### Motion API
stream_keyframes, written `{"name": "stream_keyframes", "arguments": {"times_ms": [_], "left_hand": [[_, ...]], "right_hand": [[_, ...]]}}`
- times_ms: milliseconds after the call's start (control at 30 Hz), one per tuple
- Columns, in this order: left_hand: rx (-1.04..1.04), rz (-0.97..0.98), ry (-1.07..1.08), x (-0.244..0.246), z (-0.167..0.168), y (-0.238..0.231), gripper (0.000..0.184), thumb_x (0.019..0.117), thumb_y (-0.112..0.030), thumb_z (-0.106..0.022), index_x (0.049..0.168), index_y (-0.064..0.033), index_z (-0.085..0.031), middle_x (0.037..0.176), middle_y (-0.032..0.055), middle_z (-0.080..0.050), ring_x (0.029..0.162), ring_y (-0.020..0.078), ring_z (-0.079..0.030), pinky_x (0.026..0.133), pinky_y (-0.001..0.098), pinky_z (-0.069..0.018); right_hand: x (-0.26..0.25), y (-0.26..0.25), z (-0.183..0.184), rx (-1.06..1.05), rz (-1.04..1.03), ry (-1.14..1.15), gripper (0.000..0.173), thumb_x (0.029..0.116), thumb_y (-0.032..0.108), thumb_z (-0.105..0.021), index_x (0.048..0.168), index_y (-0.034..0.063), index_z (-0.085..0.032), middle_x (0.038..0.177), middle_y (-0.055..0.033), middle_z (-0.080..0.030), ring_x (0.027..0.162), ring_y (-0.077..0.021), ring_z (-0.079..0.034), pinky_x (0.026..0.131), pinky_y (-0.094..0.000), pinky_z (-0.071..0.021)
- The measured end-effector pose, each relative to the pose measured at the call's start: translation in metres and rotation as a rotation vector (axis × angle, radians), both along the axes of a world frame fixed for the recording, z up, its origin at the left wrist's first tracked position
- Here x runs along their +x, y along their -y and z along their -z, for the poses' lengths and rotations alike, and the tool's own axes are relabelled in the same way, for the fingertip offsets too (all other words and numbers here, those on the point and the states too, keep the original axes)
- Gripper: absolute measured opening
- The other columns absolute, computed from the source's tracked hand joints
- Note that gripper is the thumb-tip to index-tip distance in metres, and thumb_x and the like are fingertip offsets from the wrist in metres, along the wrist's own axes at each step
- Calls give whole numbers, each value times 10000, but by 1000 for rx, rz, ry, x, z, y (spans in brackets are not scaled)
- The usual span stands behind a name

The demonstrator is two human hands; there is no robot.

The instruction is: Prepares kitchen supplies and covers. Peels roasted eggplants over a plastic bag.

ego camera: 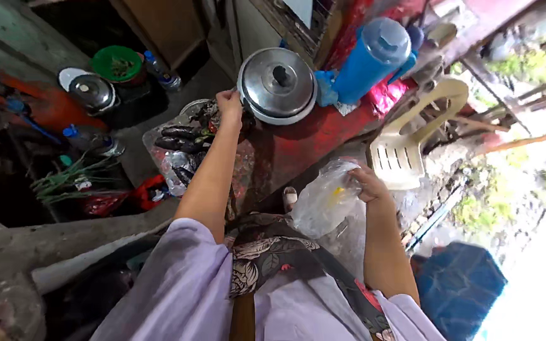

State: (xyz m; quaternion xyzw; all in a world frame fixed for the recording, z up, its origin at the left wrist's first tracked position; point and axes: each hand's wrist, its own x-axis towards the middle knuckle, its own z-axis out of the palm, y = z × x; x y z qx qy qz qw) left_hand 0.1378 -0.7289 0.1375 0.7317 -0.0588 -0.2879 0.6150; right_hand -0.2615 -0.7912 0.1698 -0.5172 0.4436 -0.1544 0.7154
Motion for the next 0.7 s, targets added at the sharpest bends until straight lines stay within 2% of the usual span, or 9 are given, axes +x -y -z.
{"name": "stream_keyframes", "arguments": {"times_ms": [67,133,200,300,400,500,600,700], "left_hand": [[86,29,85,24,-6,20,538,1028,-237,-568,1477,22,-424,1385,267,-556,1242,355,-580,1016,517,-499],[195,92,140,42,-15,42,526,1045,-277,-555,1466,21,-454,1371,294,-569,1276,404,-568,1057,571,-465],[299,170,165,53,-24,64,524,1066,-333,-524,1461,8,-476,1379,290,-572,1305,417,-553,1084,594,-437],[416,263,193,52,-36,83,502,1079,-381,-477,1360,20,-588,1365,286,-591,1305,430,-555,1079,626,-430],[467,255,166,39,-47,82,473,1079,-376,-468,1282,11,-650,1330,262,-623,1278,410,-583,1056,618,-457],[461,227,178,40,-49,82,454,1069,-365,-486,1239,8,-683,1323,258,-632,1274,414,-586,1038,629,-466],[442,142,143,40,-53,87,495,1063,-404,-521,1263,24,-671,1434,273,-543,1352,441,-508,1076,656,-427],[459,174,124,36,-61,90,479,1092,-361,-460,1174,51,-689,1335,265,-619,1296,410,-566,1040,635,-451]], "right_hand": [[32,27,10,84,-65,6,351,1029,104,-493,1376,94,-544,990,-37,-695,812,-101,-667,732,-296,-592],[68,51,19,165,-112,-25,291,1061,88,-469,1344,48,-525,952,-62,-680,816,-125,-672,755,-316,-595],[101,74,25,203,-166,-46,283,1071,105,-466,1332,19,-531,978,-99,-687,856,-157,-686,787,-343,-601],[141,99,25,162,-214,-77,268,1081,139,-476,1303,10,-552,996,-102,-676,874,-159,-675,786,-352,-593],[159,113,33,151,-274,-4,223,1094,153,-408,1238,41,-535,915,-51,-685,804,-121,-693,717,-324,-616],[165,122,38,223,-289,74,201,1096,171,-390,1160,78,-555,881,-18,-706,787,-109,-710,710,-320,-630],[164,133,41,242,-332,132,197,1084,185,-388,1141,107,-559,884,-3,-721,798,-103,-721,730,-326,-638],[169,136,39,149,-330,91,171,1088,141,-399,1173,88,-537,899,10,-707,804,-88,-713,740,-301,-632]]}}
